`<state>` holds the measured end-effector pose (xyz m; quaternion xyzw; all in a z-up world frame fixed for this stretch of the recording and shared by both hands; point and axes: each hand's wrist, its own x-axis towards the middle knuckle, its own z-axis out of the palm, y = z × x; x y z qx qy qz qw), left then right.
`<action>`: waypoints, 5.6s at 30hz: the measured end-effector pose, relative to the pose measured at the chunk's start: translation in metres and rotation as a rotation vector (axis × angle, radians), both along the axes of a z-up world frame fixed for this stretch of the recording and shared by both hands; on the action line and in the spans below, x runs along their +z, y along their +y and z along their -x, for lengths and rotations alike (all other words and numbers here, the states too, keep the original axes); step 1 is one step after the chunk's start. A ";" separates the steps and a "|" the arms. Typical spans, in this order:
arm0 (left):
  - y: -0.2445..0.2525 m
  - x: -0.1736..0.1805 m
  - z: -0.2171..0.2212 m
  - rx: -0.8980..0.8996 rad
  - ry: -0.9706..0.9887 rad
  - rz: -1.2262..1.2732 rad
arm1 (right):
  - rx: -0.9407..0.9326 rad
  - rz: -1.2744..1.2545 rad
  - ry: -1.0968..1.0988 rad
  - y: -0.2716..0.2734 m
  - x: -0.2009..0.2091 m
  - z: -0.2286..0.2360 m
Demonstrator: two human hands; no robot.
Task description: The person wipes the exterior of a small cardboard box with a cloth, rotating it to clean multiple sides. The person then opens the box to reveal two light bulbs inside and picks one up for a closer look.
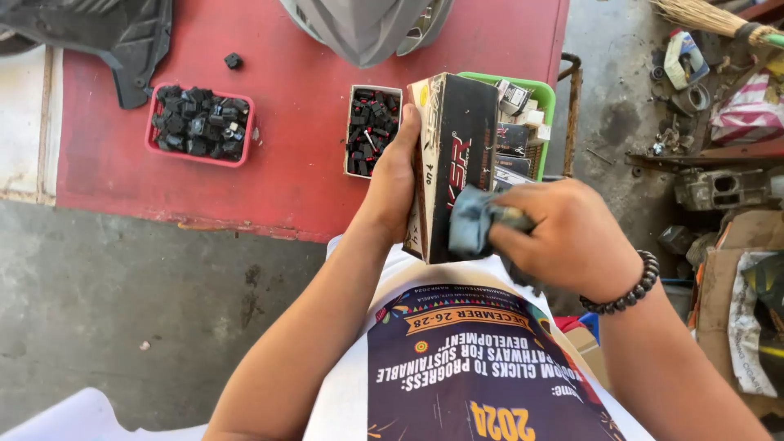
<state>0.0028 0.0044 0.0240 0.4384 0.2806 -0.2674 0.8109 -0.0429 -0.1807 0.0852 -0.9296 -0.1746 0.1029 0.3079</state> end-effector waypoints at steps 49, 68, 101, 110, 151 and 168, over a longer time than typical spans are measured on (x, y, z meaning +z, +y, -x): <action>0.032 -0.077 -0.038 -0.196 0.064 0.139 | -0.301 -0.181 0.065 0.022 -0.047 -0.013; 0.026 -0.089 -0.045 -0.251 0.085 0.243 | -0.433 -0.145 0.029 0.038 -0.038 -0.001; 0.024 -0.093 -0.033 0.036 0.122 0.391 | 0.006 -0.269 -0.052 0.054 -0.026 -0.039; 0.106 -0.095 -0.051 -0.108 0.066 0.527 | -0.093 -0.133 -0.174 0.161 -0.004 -0.056; 0.062 -0.056 0.032 0.166 0.251 0.002 | 0.307 -0.187 -0.285 0.076 -0.018 -0.040; 0.076 -0.037 -0.040 -0.072 0.140 0.050 | -0.075 0.041 -0.437 0.088 -0.013 -0.073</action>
